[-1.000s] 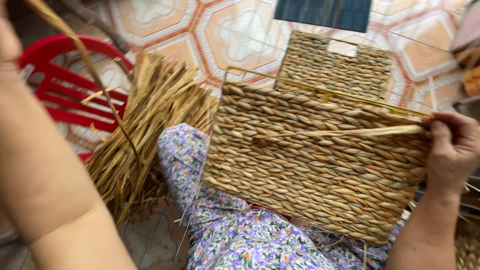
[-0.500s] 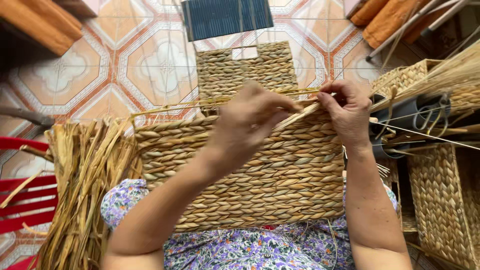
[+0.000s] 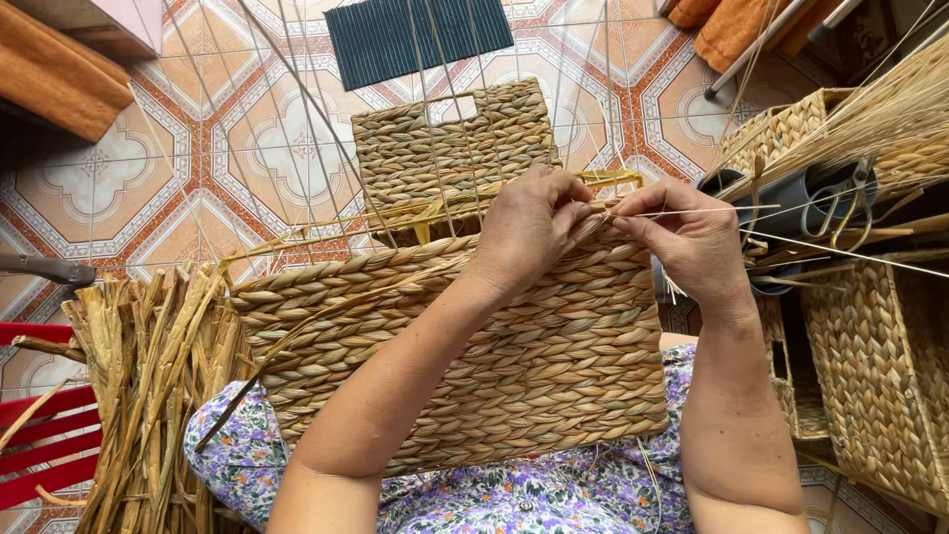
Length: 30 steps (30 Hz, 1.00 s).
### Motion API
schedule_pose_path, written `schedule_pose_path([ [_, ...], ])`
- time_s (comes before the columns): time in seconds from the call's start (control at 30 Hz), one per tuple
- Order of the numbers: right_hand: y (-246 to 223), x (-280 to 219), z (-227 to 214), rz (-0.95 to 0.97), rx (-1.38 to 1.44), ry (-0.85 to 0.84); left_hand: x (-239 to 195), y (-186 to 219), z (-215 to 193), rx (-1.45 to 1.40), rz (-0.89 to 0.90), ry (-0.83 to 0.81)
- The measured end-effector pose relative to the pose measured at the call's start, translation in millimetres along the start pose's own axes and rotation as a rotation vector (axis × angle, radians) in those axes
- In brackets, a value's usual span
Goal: The person weaves dried palm leaves into a rectangular basket frame using a tight over-and-under pattern. They sit on the floor, pulling strands from a pile to their left and threading them through the vertical wires of the basket structure.
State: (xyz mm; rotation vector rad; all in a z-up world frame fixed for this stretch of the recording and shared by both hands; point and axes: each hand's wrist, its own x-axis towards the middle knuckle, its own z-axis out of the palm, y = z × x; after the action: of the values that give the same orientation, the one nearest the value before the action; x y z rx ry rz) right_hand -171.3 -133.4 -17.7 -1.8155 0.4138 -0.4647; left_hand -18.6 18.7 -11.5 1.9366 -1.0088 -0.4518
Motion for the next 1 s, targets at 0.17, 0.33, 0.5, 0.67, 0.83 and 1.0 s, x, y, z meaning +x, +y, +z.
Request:
schedule_pose_path([
  [0.17, -6.3, -1.9, -0.2, -0.069, -0.055, -0.058, -3.0, 2.9, 6.9, 0.160, 0.065, 0.068],
  [0.33, -21.2, 12.0, 4.6, -0.267, -0.380, -0.080, -8.1, 4.9, 21.2, 0.325, 0.144, 0.197],
  [0.5, -21.4, 38.5, 18.7, 0.019, -0.393, -0.043, -23.7, -1.9, 5.7, 0.400, 0.291, 0.229],
  [0.67, -24.5, 45.7, 21.1, -0.055, -0.394, -0.047, -43.3, 3.1, -10.1, 0.537, 0.414, 0.043],
  [0.83, -41.2, 31.5, 1.3, -0.071, -0.330, 0.075, -23.9, 3.1, -44.1, 0.405, 0.079, -0.306],
  [1.0, -32.5, 33.7, 30.9, -0.305, -0.530, -0.160, -11.7, 5.9, -105.6, 0.325, -0.085, -0.247],
])
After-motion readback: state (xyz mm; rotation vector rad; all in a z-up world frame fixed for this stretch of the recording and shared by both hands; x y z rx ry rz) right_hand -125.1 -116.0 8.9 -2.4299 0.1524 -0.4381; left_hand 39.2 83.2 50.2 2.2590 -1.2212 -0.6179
